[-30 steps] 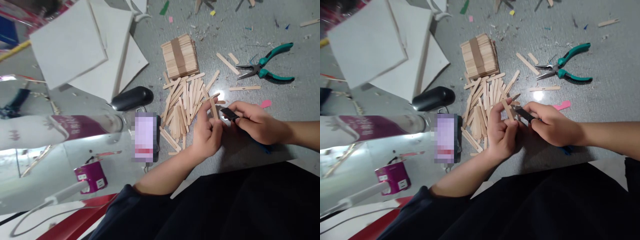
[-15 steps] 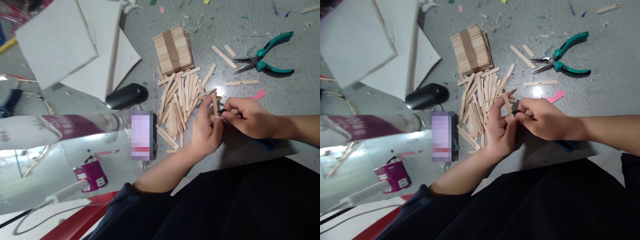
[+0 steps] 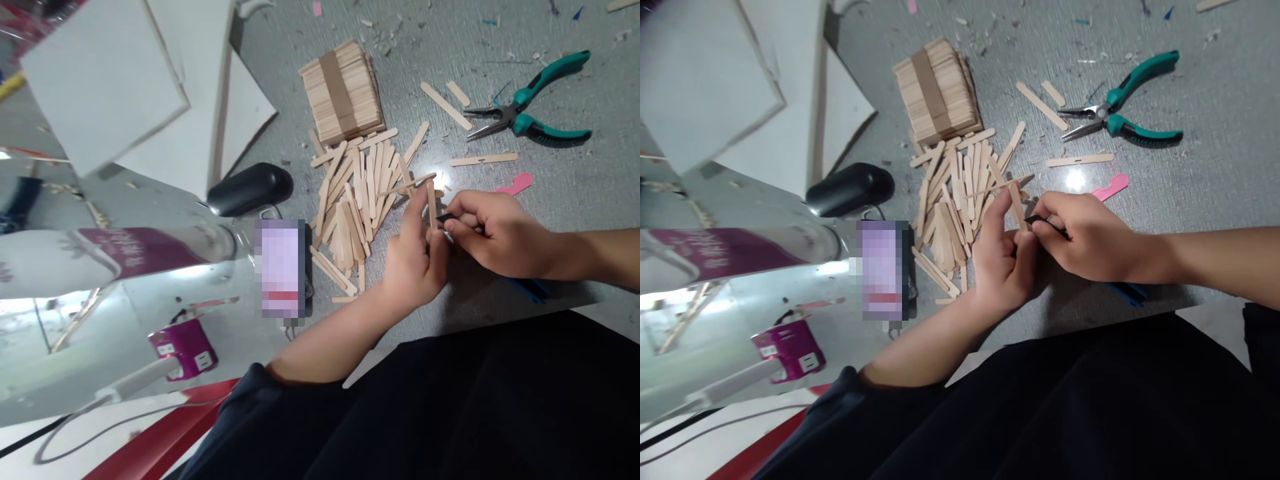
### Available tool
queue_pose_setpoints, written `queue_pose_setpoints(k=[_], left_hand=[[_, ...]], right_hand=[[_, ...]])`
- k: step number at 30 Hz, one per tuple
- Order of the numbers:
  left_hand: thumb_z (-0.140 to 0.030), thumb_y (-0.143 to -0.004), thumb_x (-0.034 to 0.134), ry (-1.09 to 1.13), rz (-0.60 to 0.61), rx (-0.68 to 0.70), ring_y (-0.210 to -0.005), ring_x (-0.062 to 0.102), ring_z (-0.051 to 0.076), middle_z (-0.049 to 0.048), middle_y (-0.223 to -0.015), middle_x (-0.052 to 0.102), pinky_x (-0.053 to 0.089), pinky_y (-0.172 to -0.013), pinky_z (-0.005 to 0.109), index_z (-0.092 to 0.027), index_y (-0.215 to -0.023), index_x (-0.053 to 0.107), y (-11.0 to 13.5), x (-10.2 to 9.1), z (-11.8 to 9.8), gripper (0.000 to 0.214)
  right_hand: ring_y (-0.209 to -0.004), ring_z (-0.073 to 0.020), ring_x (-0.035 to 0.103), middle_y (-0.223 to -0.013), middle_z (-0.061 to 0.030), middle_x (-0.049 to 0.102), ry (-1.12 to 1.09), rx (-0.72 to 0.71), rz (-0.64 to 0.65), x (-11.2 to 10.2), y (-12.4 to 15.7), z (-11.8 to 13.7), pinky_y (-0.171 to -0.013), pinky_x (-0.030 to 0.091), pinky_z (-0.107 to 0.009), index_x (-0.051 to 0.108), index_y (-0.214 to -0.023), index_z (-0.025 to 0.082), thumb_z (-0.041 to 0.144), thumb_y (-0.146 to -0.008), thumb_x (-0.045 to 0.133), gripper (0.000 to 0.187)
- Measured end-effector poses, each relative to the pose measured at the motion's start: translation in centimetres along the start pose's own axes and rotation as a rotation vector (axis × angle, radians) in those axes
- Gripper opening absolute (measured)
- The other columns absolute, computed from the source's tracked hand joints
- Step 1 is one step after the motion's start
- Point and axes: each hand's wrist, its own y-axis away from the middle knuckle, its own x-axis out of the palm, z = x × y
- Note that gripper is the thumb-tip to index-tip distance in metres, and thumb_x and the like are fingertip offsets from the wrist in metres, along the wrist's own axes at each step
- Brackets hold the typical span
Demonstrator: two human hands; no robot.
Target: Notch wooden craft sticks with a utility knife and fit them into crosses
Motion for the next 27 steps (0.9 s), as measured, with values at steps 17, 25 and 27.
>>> queue_pose_setpoints(k=[17, 25, 27], left_hand=[[-0.036, -0.121, 0.052, -0.282, -0.001, 0.123, -0.059, 0.077, 0.02, -0.0001, -0.087, 0.083, 0.057, -0.057, 0.033, -0.023, -0.175, 0.046, 0.3, -0.3, -1.3, 0.055], [-0.041, -0.123, 0.046, -0.388, 0.033, 0.047, -0.086, 0.091, 0.025, 0.0088, -0.116, 0.09, 0.071, -0.074, 0.036, -0.023, -0.176, 0.045, 0.5, -0.2, -1.9, 0.057], [-0.046, -0.124, 0.043, -0.411, 0.043, 0.0, -0.088, 0.091, 0.026, 0.0113, -0.118, 0.091, 0.073, -0.076, 0.037, -0.019, -0.175, 0.046, 0.5, -0.2, -2.1, 0.058]], right_hand=[[-0.059, -0.0158, 0.051, -0.059, 0.0067, 0.057, -0.136, 0.069, -0.012, 0.4, 0.5, 0.4, -0.065, 0.038, -0.036, 0.054, -0.085, 0.028, 0.034, -0.104, 0.061, 0.021], [-0.063, -0.0171, 0.053, -0.061, 0.005, 0.06, -0.162, 0.09, -0.044, 0.4, 0.5, 0.4, -0.066, 0.038, -0.037, 0.05, -0.084, 0.029, 0.034, -0.105, 0.061, 0.023], [-0.06, -0.0164, 0.05, -0.061, 0.0056, 0.061, -0.148, 0.072, -0.034, 0.4, 0.5, 0.4, -0.066, 0.038, -0.037, 0.051, -0.085, 0.029, 0.032, -0.104, 0.061, 0.021]])
